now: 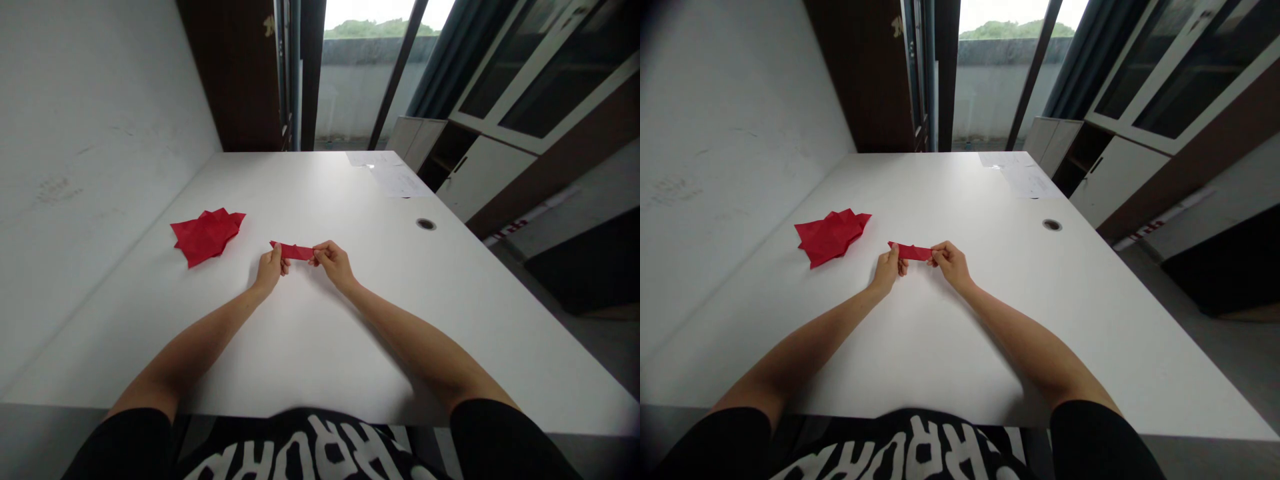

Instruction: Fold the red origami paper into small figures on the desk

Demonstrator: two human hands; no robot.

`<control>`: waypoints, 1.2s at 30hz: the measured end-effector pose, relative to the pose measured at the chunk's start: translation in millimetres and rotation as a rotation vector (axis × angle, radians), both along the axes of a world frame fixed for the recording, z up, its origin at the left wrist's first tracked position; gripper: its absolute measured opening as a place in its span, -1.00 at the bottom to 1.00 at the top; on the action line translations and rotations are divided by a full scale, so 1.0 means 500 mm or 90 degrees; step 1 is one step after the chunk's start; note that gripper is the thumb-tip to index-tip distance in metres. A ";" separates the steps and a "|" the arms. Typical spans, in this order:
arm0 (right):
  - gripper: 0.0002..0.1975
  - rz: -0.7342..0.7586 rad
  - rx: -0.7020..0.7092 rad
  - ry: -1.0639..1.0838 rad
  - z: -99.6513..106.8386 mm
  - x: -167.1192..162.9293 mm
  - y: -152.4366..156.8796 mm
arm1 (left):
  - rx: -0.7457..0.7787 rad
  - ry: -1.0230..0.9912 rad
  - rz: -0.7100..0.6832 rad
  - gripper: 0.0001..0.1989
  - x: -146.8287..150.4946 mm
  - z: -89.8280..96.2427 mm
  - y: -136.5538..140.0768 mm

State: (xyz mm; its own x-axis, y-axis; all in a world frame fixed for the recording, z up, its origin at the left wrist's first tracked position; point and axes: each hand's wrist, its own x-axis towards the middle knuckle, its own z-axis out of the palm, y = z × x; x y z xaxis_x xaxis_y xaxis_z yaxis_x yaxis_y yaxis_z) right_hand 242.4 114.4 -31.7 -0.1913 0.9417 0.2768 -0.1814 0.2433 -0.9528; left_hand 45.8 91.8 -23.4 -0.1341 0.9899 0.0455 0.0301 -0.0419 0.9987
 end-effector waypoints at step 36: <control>-0.74 0.017 0.017 -0.023 0.008 -0.011 -0.018 | 0.022 0.023 -0.042 -0.50 0.026 -0.016 -0.014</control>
